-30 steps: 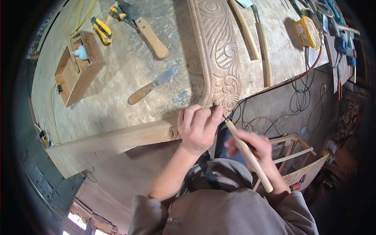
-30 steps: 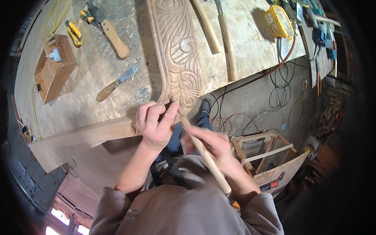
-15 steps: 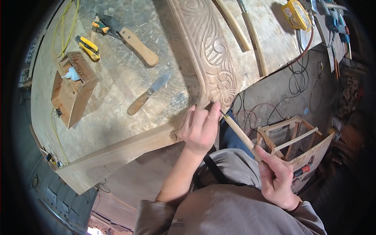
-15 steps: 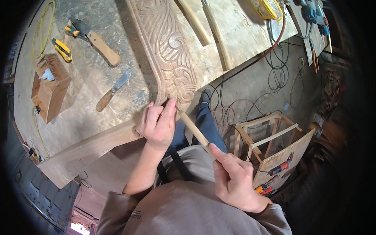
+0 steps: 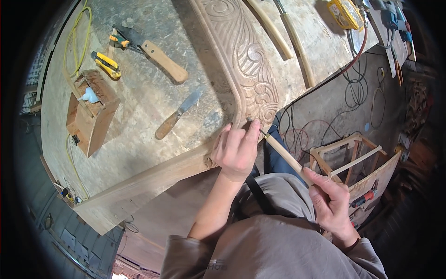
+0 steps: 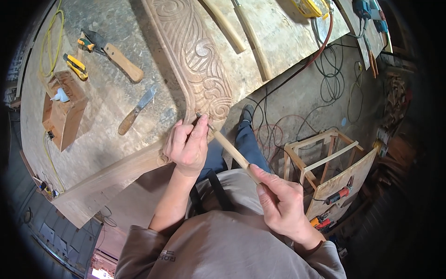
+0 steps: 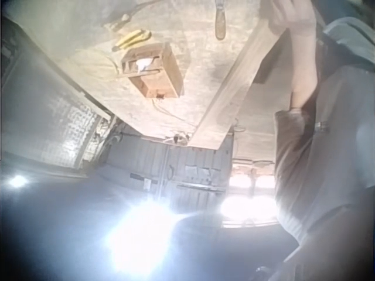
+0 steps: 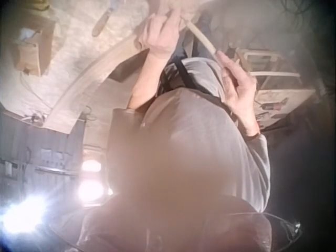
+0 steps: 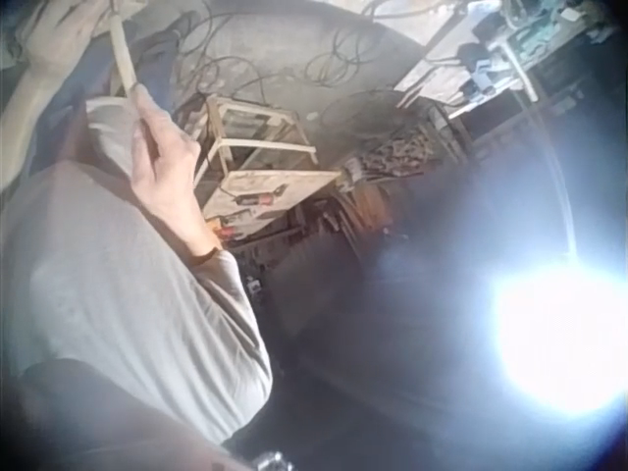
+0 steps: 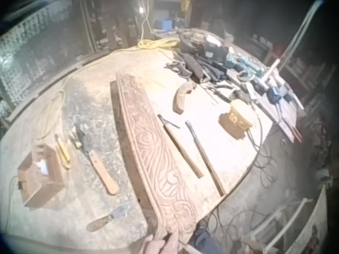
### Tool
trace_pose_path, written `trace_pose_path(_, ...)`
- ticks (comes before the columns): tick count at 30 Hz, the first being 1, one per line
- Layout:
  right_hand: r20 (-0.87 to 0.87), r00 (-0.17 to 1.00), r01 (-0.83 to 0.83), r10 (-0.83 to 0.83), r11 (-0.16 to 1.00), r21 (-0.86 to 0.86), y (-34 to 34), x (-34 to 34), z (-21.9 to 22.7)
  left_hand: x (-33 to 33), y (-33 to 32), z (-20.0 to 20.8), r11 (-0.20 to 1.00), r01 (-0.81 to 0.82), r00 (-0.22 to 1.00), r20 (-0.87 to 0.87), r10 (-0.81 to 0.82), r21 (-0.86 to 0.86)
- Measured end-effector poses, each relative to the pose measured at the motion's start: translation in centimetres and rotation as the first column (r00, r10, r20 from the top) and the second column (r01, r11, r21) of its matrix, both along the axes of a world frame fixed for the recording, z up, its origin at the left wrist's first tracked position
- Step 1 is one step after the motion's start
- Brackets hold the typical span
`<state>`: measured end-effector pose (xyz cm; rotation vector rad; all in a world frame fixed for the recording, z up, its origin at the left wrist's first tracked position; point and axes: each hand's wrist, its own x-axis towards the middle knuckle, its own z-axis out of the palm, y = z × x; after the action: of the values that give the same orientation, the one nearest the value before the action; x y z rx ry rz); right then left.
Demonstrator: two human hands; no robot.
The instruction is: The person applies glue from a bottle into the crevices of a carved wooden piece and then uses a thin wooden tool to work inside the carved patterns.
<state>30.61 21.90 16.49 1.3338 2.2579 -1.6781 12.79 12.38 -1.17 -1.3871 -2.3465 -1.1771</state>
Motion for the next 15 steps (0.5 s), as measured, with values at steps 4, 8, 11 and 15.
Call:
trace_pose_path(4,-0.017,1.0,-0.004,0.004,1.0,0.001,0.8,0.4,-0.2,0.0,0.0,-0.2,1.0,0.0,1.0,-0.018,0.0,-0.007)
trace_pose_path(8,0.063,0.997,-0.036,0.038,0.999,-0.032,1.8,-0.8,1.4,0.0,0.2,-0.2,1.0,0.013,1.0,-0.005,-0.013,0.012)
trace_pose_path(11,0.108,0.991,-0.078,0.083,0.996,-0.051,2.4,-1.9,2.1,-0.2,-0.3,-0.1,1.0,0.019,1.0,0.005,-0.019,0.001)
trace_pose_path(15,0.147,0.988,-0.041,0.049,0.998,-0.056,1.6,-2.4,2.3,-0.1,0.1,0.1,1.0,0.029,0.999,0.014,-0.029,0.007)
